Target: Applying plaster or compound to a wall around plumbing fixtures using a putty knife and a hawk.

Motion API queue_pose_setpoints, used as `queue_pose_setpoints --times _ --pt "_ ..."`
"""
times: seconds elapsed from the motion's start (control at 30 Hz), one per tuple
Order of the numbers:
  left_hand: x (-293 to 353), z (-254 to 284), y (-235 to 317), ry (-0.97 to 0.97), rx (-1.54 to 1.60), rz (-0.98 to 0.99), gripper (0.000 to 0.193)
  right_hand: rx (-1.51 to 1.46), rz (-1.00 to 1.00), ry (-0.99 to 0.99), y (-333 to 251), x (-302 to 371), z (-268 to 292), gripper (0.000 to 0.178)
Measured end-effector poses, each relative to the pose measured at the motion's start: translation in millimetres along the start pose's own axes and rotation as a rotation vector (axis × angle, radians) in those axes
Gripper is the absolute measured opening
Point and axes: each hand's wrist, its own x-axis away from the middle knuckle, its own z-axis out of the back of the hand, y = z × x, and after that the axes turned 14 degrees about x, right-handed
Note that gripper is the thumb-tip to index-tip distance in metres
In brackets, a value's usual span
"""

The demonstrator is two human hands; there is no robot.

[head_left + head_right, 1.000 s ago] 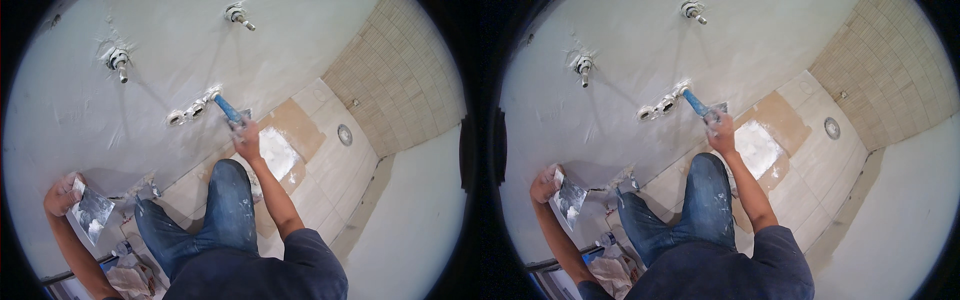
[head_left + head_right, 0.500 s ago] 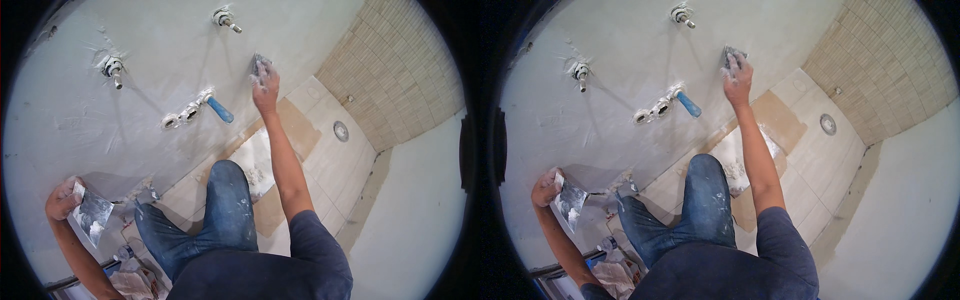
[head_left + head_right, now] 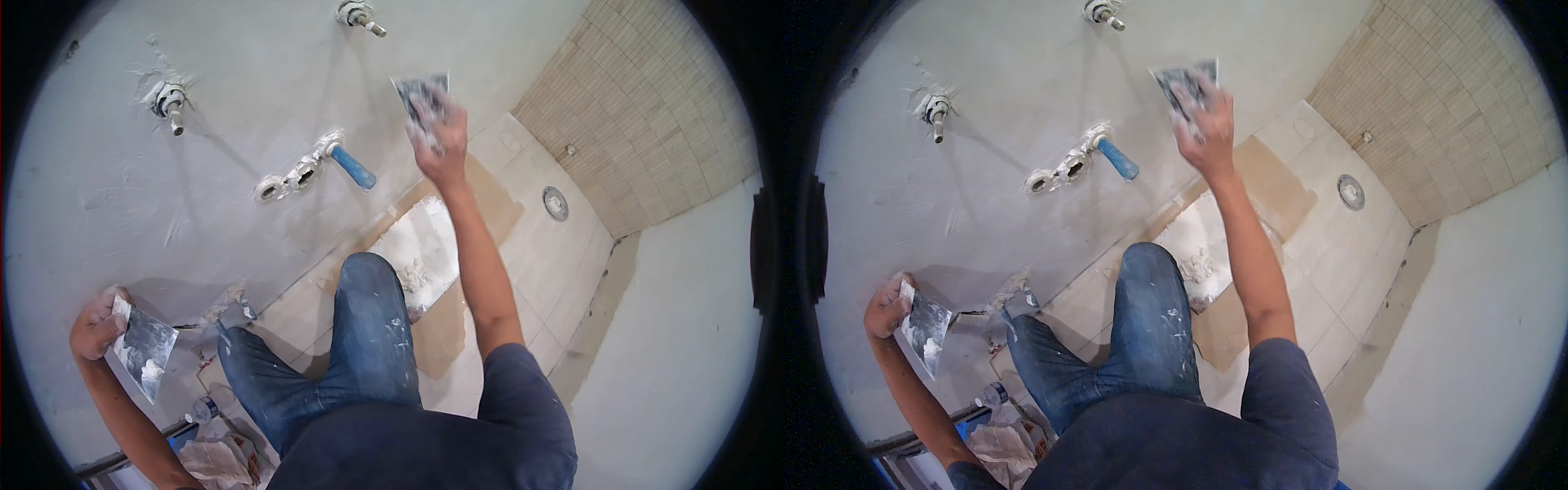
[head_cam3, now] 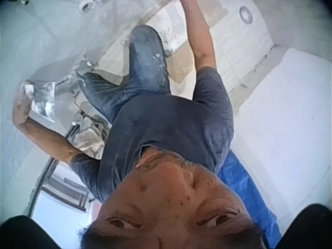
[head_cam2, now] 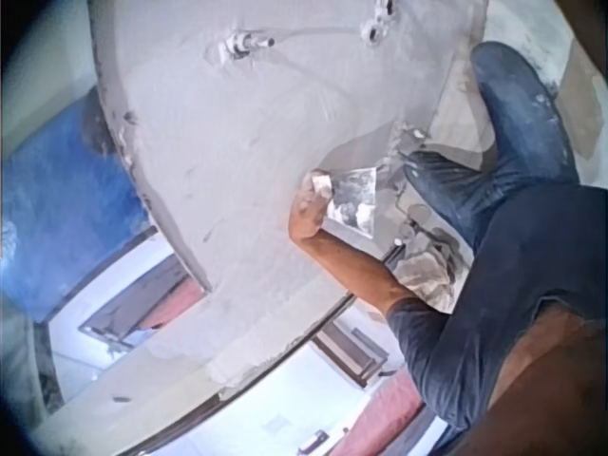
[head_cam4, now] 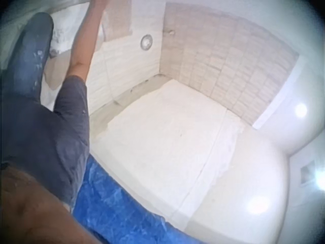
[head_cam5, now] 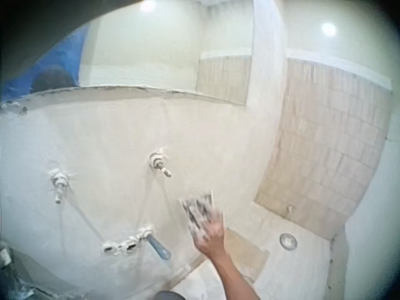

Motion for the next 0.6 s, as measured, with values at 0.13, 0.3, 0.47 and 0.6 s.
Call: queue_pose_setpoints --times 0.13,0.3,0.47,0.6 --pt "-1.3 -0.1 2.7 -0.011 -0.014 0.016 0.046 0.146 0.356 0.043 2.5 -78.2 12.4 0.054" --pt "0.1 -1.1 -2.4 0.019 0.006 0.001 0.048 0.203 0.462 -0.061 14.9 -78.3 1.4 0.058" --pt "4.6 -9.4 12.0 0.028 0.001 0.075 0.049 0.157 0.324 -0.122 38.3 -9.0 -29.0 0.057" --pt "6.4 1.7 3.7 0.018 -0.029 0.014 0.048 0.024 0.188 -0.171 33.8 61.4 -63.4 0.058"
